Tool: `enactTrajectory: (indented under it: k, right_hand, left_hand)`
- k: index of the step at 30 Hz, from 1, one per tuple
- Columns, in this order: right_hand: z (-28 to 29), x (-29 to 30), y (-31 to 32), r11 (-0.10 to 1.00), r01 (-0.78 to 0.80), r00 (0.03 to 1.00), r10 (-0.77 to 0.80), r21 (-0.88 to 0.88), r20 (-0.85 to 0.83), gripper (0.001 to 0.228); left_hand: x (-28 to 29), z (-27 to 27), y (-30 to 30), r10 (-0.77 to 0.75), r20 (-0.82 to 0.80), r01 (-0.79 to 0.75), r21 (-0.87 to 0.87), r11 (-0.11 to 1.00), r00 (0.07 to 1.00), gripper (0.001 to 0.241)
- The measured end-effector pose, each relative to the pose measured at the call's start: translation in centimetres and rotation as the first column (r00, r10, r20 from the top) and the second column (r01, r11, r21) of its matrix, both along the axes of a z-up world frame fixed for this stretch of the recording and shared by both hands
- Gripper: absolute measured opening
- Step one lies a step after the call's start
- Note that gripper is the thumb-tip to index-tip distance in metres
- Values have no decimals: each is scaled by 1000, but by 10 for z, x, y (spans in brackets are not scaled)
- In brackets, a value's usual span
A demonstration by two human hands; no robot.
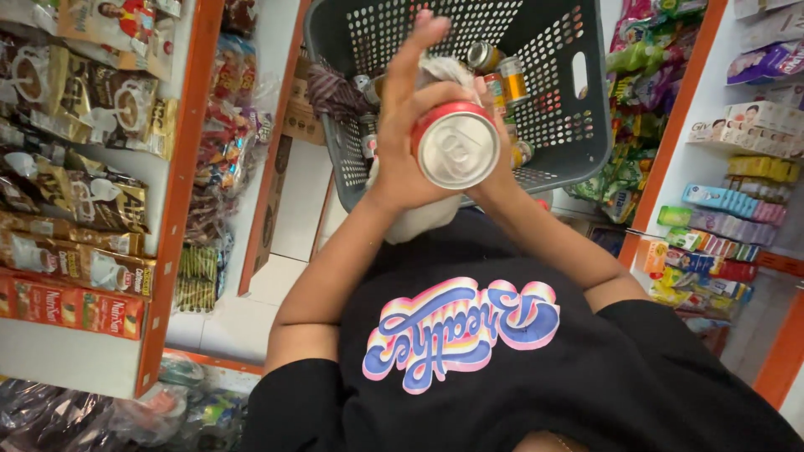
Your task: Wiping down various canned products inside a shopping basket with a cloth in a grocery store.
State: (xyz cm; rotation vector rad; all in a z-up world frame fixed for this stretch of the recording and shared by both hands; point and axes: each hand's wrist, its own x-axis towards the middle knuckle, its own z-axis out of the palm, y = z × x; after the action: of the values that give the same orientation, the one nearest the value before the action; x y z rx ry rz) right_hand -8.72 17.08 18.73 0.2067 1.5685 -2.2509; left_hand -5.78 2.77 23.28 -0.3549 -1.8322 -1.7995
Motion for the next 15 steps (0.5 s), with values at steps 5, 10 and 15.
enactTrajectory:
  k: [5,10,15]
  right_hand:
    - [-6,-10,12,985,-94,983,115,145,-142,45]
    - [32,0,31,841,-133,902,321,524,-287,36]
    - [42,4,50,891,99,788,201,442,-582,37]
  left_hand:
    - [0,2,-7,-120,46,123,-71,990,992,64]
    - [9,-11,-13,-97,227,40,244,969,969,83]
    - [-3,-37,-18,-442,204,164,732,662,873,60]
